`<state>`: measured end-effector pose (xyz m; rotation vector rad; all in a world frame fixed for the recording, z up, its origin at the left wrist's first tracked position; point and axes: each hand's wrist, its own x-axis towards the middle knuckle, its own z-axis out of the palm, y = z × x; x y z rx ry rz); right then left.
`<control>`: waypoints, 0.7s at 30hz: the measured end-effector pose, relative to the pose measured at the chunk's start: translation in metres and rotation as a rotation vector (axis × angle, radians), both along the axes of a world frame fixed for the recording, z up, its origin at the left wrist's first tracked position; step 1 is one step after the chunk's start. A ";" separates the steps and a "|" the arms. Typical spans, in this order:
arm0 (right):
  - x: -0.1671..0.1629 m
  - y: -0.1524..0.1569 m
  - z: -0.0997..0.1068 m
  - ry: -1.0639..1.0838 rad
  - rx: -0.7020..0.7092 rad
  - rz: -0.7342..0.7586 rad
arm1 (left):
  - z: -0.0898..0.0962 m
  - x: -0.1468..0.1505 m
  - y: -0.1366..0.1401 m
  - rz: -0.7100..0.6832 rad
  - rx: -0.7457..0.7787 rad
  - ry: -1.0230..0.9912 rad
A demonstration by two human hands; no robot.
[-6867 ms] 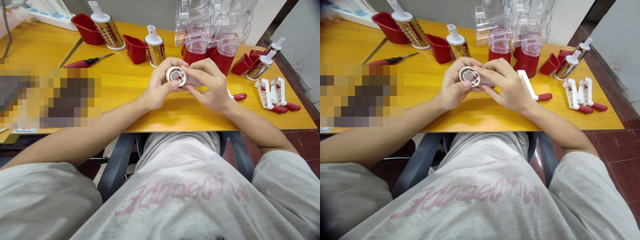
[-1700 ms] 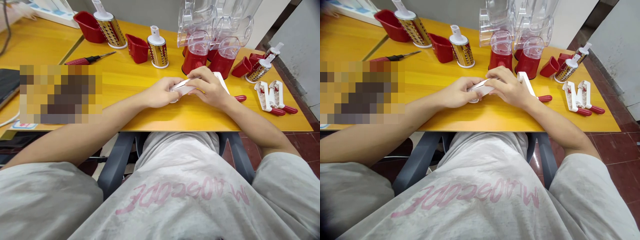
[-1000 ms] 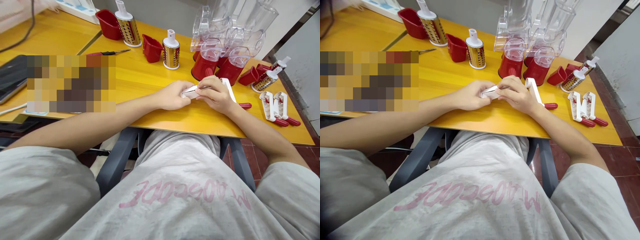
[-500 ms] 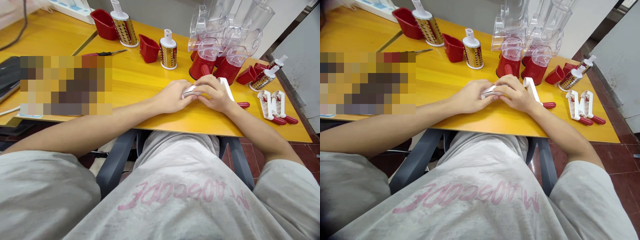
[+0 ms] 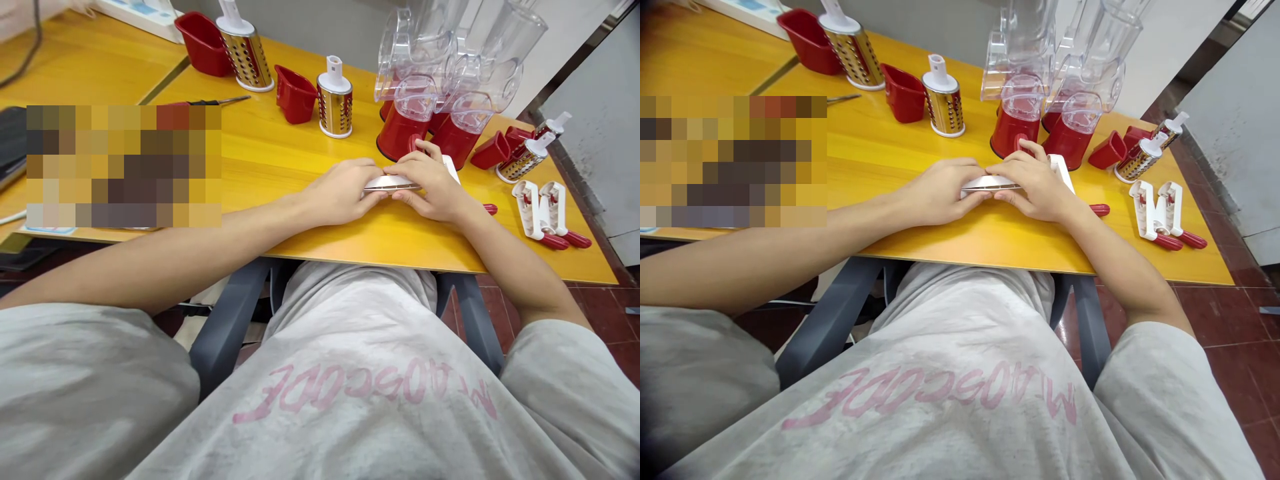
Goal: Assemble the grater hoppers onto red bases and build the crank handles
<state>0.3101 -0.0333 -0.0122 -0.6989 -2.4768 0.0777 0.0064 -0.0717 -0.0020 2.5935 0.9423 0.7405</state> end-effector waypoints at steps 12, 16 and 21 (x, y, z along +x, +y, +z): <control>-0.005 -0.006 0.001 0.034 -0.049 -0.067 | -0.001 -0.002 0.000 -0.011 0.004 0.029; -0.007 -0.007 0.002 0.040 -0.043 -0.079 | -0.001 -0.002 0.000 -0.001 -0.003 0.040; -0.007 -0.006 0.004 0.021 -0.048 -0.072 | -0.002 0.001 0.001 0.025 -0.016 -0.002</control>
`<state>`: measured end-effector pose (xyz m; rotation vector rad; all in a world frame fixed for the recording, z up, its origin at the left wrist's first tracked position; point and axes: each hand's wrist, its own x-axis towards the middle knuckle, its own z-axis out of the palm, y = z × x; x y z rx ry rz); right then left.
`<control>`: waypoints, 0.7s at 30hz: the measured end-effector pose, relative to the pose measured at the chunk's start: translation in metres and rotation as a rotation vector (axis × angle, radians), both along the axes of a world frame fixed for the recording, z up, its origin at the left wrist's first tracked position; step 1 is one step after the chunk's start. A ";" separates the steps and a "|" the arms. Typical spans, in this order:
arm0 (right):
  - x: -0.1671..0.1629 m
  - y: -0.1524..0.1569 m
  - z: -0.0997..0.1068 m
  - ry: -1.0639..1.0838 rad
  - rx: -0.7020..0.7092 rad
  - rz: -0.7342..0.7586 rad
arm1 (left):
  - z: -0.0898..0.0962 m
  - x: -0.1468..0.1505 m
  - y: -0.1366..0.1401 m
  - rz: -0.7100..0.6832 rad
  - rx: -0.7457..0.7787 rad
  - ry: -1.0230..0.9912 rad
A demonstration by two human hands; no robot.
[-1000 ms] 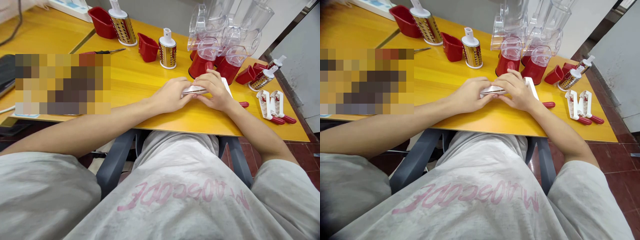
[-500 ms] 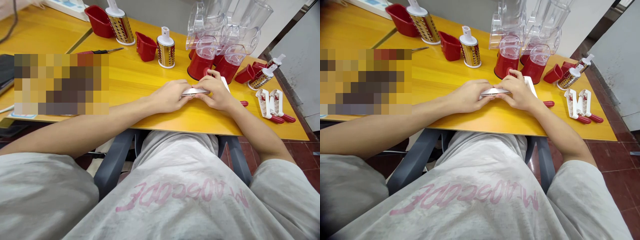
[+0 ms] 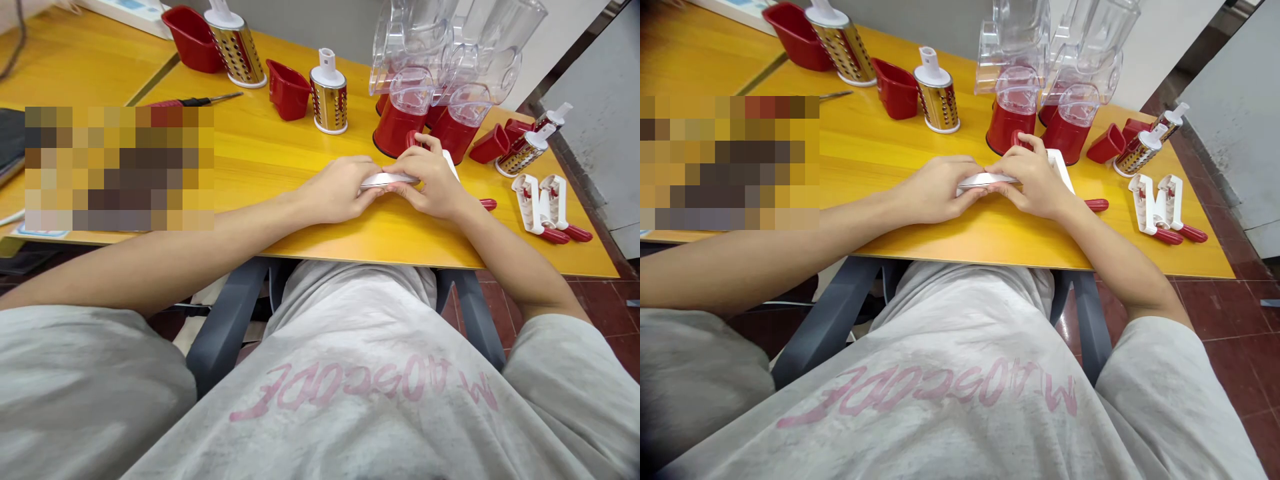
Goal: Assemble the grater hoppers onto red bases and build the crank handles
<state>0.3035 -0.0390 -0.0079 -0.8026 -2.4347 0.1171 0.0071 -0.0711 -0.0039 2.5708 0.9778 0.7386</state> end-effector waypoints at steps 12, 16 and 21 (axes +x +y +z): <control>0.012 -0.004 0.022 0.100 0.139 0.033 | 0.015 -0.012 0.007 -0.032 -0.270 -0.244; 0.021 -0.002 0.028 0.147 0.173 0.009 | 0.017 -0.017 0.011 -0.109 -0.642 -0.473; 0.018 -0.005 0.019 0.118 0.035 -0.026 | 0.013 -0.016 0.014 -0.145 -0.786 -0.525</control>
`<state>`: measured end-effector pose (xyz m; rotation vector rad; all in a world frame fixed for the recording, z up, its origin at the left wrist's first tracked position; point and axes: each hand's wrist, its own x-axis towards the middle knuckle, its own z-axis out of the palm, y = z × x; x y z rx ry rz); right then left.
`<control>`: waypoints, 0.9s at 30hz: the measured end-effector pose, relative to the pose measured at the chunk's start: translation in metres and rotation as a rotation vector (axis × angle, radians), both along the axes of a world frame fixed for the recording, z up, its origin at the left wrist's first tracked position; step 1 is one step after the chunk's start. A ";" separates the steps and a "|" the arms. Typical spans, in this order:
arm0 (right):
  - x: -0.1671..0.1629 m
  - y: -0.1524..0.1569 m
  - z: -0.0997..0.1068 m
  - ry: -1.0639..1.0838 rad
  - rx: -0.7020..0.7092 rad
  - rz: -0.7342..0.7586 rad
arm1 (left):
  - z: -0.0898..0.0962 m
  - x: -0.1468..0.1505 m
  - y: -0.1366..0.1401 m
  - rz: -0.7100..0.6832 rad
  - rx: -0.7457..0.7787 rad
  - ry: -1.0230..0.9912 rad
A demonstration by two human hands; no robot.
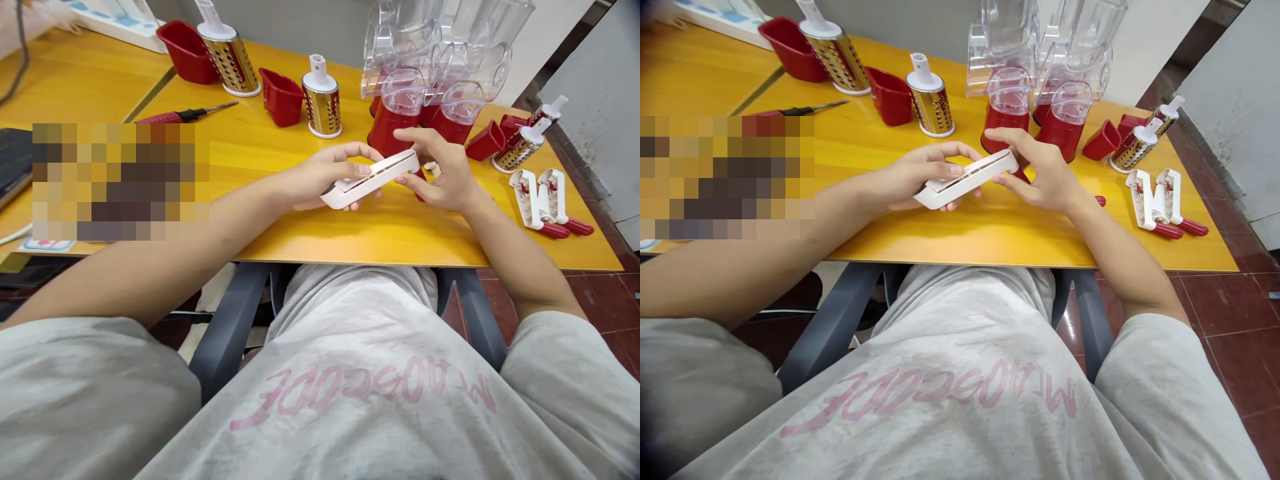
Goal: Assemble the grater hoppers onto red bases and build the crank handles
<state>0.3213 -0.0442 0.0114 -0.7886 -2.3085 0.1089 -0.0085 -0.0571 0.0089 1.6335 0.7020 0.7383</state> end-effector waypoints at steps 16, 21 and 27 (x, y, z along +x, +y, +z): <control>-0.009 0.009 -0.014 -0.063 -0.006 0.022 | -0.025 0.000 0.013 0.274 0.887 0.366; -0.013 0.009 -0.022 -0.093 0.062 0.028 | -0.029 0.002 0.014 0.237 0.991 0.321; -0.014 0.006 -0.019 -0.131 0.140 0.005 | -0.028 0.002 0.011 0.205 0.985 0.292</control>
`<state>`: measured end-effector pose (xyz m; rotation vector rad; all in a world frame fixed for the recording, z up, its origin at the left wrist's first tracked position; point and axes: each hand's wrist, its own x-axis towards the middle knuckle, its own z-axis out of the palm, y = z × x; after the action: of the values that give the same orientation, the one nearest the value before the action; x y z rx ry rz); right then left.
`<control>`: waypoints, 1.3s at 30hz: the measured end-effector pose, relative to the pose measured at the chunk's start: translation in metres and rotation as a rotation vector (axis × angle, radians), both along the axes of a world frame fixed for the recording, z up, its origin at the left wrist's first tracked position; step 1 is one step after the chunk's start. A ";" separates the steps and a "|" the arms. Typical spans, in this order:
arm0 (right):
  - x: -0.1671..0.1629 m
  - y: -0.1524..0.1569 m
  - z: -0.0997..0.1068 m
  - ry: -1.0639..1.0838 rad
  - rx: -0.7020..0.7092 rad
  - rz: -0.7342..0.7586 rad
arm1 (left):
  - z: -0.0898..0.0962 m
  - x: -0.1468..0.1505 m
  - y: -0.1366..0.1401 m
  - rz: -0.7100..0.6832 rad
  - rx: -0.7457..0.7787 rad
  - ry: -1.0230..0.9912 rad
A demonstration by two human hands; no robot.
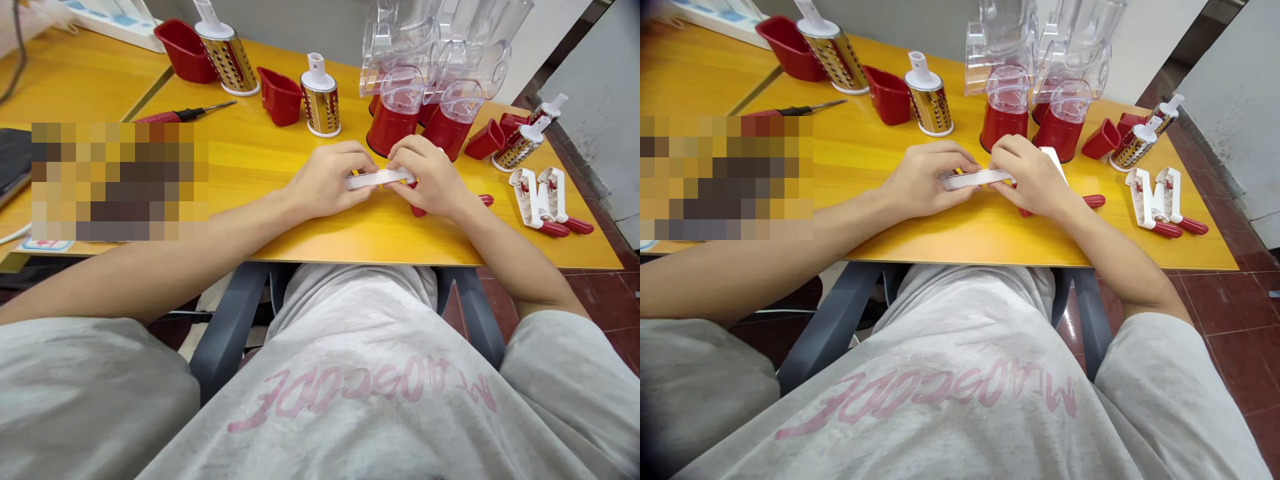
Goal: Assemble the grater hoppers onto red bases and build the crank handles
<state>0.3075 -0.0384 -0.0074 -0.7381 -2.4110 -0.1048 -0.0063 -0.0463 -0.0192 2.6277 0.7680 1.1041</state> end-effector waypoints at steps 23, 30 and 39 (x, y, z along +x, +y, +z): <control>0.001 0.005 0.006 0.139 0.129 0.209 | 0.031 -0.013 -0.001 -0.379 -1.077 -0.071; 0.003 -0.003 0.021 0.154 0.002 0.001 | 0.040 -0.014 -0.009 -0.403 -0.926 -0.036; -0.011 -0.015 0.026 0.564 0.100 -0.097 | 0.030 -0.009 -0.012 -0.354 -0.705 -0.231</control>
<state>0.2963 -0.0532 0.0183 -0.7236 -1.8227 -0.0474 -0.0152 -0.0585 0.0111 1.9066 0.4921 0.8186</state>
